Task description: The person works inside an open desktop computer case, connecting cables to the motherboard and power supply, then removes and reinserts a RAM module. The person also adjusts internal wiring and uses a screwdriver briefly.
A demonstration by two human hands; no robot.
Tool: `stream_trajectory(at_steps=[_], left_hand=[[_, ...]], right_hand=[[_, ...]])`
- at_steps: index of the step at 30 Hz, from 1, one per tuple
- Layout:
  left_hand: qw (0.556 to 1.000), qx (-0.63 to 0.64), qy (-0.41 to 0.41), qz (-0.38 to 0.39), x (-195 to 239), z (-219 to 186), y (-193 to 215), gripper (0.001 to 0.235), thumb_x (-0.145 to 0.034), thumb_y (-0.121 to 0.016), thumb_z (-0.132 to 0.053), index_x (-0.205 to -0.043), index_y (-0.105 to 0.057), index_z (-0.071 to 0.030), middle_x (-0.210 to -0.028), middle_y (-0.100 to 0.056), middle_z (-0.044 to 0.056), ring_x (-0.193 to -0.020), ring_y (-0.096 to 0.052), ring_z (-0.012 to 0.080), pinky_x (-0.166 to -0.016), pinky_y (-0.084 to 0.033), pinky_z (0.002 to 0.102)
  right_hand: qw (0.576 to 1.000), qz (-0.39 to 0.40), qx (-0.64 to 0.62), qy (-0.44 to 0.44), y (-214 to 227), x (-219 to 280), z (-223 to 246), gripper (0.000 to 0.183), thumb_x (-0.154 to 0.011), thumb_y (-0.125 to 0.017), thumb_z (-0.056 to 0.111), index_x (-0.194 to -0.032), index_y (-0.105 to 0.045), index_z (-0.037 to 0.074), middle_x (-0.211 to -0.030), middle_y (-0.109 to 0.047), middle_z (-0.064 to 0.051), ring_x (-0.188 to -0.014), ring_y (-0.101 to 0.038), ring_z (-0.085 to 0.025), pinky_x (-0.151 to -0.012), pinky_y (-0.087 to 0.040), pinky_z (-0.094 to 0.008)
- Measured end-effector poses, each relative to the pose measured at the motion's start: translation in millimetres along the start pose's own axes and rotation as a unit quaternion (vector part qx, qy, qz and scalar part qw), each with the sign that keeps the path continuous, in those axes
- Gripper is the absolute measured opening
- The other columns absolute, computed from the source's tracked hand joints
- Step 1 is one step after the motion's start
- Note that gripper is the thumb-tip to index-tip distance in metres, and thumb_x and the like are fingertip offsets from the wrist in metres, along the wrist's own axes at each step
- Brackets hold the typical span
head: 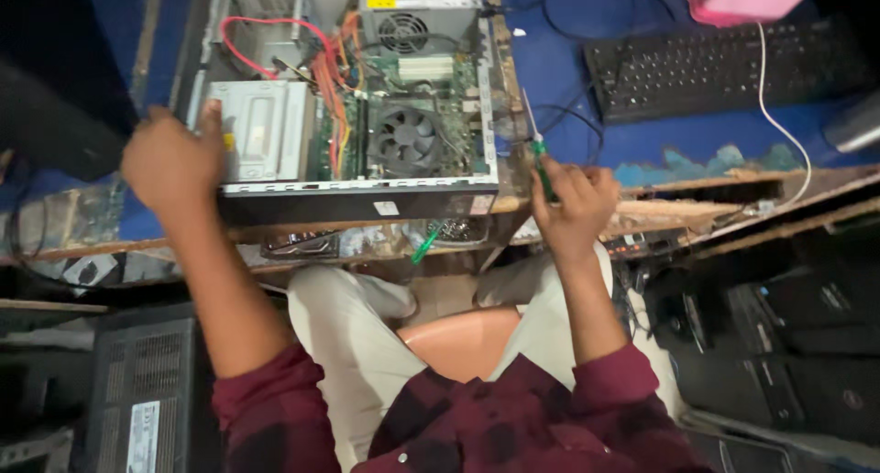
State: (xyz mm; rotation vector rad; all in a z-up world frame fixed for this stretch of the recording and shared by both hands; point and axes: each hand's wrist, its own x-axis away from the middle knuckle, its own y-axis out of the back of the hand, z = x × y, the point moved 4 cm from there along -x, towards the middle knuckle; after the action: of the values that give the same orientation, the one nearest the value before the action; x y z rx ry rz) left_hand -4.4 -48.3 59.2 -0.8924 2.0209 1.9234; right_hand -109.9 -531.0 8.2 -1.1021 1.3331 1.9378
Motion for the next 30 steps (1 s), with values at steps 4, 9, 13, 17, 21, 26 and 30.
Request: stream_trajectory(at_steps=[4,9,13,17,21,26,30], left_hand=[[1.0,0.016,0.005,-0.017,1,1,-3,0.067,-0.101,-0.069,-0.063,-0.101,-0.068,0.004,-0.088,-0.071,0.029,-0.08,-0.069,0.0485,-0.069,-0.054,0.056],[0.999,0.045,0.01,-0.024,-3,0,-1,0.068,-0.1,-0.069,-0.063,-0.101,-0.068,0.005,-0.088,-0.071,0.028,-0.08,-0.069,0.0479,-0.067,-0.054,0.056],[0.998,0.05,0.009,-0.027,0,1,0,0.066,-0.101,-0.07,-0.061,-0.101,-0.067,0.005,-0.09,-0.07,0.028,-0.081,-0.069,0.0479,-0.069,-0.054,0.056],[0.998,0.061,0.009,-0.025,-4,1,-3,0.06,-0.1,-0.072,-0.055,-0.102,-0.067,0.005,-0.093,-0.07,0.028,-0.084,-0.068,0.0485,-0.071,-0.053,0.057],[0.998,0.053,0.006,-0.019,2,5,-9,0.059,-0.101,-0.074,-0.054,-0.104,-0.066,0.004,-0.097,-0.07,0.028,-0.087,-0.068,0.0486,-0.074,-0.053,0.056],[0.999,0.042,0.013,-0.004,-1,6,-15,0.065,-0.102,-0.071,-0.059,-0.108,-0.064,0.005,-0.1,-0.069,0.028,-0.09,-0.067,0.0487,-0.076,-0.052,0.057],[0.999,0.033,0.013,-0.028,5,5,-15,0.069,-0.101,-0.068,-0.06,-0.111,-0.063,0.008,-0.101,-0.068,0.029,-0.091,-0.066,0.0485,-0.075,-0.05,0.057]], right_hand=[[0.996,0.04,0.085,-0.002,0,-4,-2,0.028,-0.094,-0.082,0.024,-0.12,-0.076,0.016,-0.102,-0.068,-0.002,-0.103,-0.053,-0.03,-0.09,-0.034,-0.046],[0.994,-0.037,0.098,0.015,-1,-25,-11,0.023,-0.1,-0.083,0.026,-0.12,-0.076,0.018,-0.103,-0.067,-0.001,-0.104,-0.052,-0.027,-0.091,-0.031,-0.046],[0.994,-0.069,0.071,0.036,-16,-39,-20,0.029,-0.1,-0.082,0.021,-0.128,-0.076,0.019,-0.108,-0.067,-0.001,-0.104,-0.051,-0.027,-0.092,-0.033,-0.045],[0.998,0.03,0.052,0.024,-41,-39,-28,0.035,-0.096,-0.081,0.02,-0.131,-0.077,0.021,-0.105,-0.063,-0.006,-0.1,-0.051,-0.03,-0.089,-0.036,-0.046],[0.998,0.043,0.034,0.029,-42,-28,-35,0.032,-0.095,-0.079,0.013,-0.126,-0.076,0.022,-0.107,-0.062,-0.006,-0.103,-0.054,-0.03,-0.09,-0.039,-0.045],[1.0,0.01,-0.025,-0.005,-42,-28,-40,0.023,-0.095,-0.081,0.013,-0.117,-0.077,0.018,-0.103,-0.063,-0.006,-0.101,-0.056,-0.03,-0.09,-0.04,-0.044],[0.999,-0.017,-0.029,-0.027,-40,-26,-43,0.017,-0.092,-0.08,0.015,-0.109,-0.078,0.016,-0.096,-0.064,-0.005,-0.099,-0.056,-0.03,-0.089,-0.04,-0.044]])
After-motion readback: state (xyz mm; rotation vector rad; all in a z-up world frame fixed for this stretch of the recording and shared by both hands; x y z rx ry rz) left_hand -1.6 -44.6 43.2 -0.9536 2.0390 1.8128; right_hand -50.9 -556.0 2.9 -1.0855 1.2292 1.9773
